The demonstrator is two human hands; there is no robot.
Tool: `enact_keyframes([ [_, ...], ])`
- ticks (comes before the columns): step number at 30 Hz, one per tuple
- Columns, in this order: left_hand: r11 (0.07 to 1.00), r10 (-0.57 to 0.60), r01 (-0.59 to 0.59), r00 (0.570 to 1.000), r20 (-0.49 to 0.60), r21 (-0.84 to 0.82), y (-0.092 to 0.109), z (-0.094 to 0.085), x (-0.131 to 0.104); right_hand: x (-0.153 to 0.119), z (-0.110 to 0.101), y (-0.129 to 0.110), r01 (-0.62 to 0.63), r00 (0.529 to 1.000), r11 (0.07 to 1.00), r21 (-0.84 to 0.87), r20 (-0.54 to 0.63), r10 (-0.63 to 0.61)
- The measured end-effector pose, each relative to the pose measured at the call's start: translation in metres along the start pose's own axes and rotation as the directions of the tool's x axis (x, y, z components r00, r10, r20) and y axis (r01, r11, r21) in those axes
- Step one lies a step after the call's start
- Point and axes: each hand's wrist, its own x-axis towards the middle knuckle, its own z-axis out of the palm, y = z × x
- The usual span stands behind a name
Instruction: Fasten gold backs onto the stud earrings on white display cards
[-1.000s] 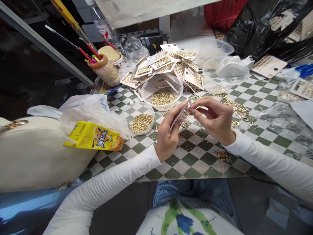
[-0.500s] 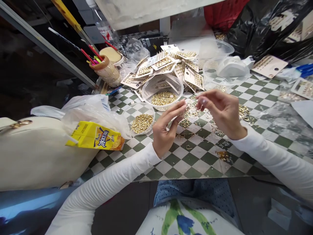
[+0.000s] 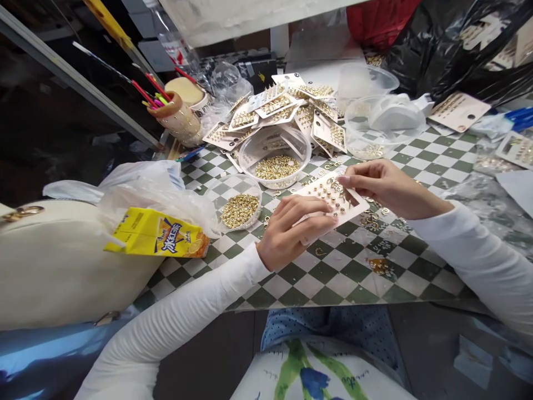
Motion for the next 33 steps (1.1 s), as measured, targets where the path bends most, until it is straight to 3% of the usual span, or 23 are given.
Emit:
enact_keyframes([
  [10, 0.999, -0.034, 0.034, 0.999, 0.004, 0.039, 0.0, 0.0, -0.001, -0.002, 0.001, 0.0, 0.089, 0.995, 0.994, 0.056, -0.045, -0.087],
  [16, 0.985, -0.165, 0.165, 0.986, -0.009, 0.053, -0.006, 0.007, -0.006, -0.002, -0.002, 0.001, 0.118, 0.992, 0.993, 0.025, -0.051, -0.117],
  [24, 0.977, -0.214, 0.214, 0.976, -0.035, 0.008, -0.011, 0.011, -0.006, -0.001, -0.002, 0.0, 0.144, 0.988, 0.972, -0.184, -0.034, -0.153],
  [33, 0.963, -0.266, 0.269, 0.96, -0.085, 0.02, -0.012, 0.01, -0.007, -0.001, 0.003, -0.003, 0.227, 0.952, 0.941, -0.253, -0.149, -0.269],
])
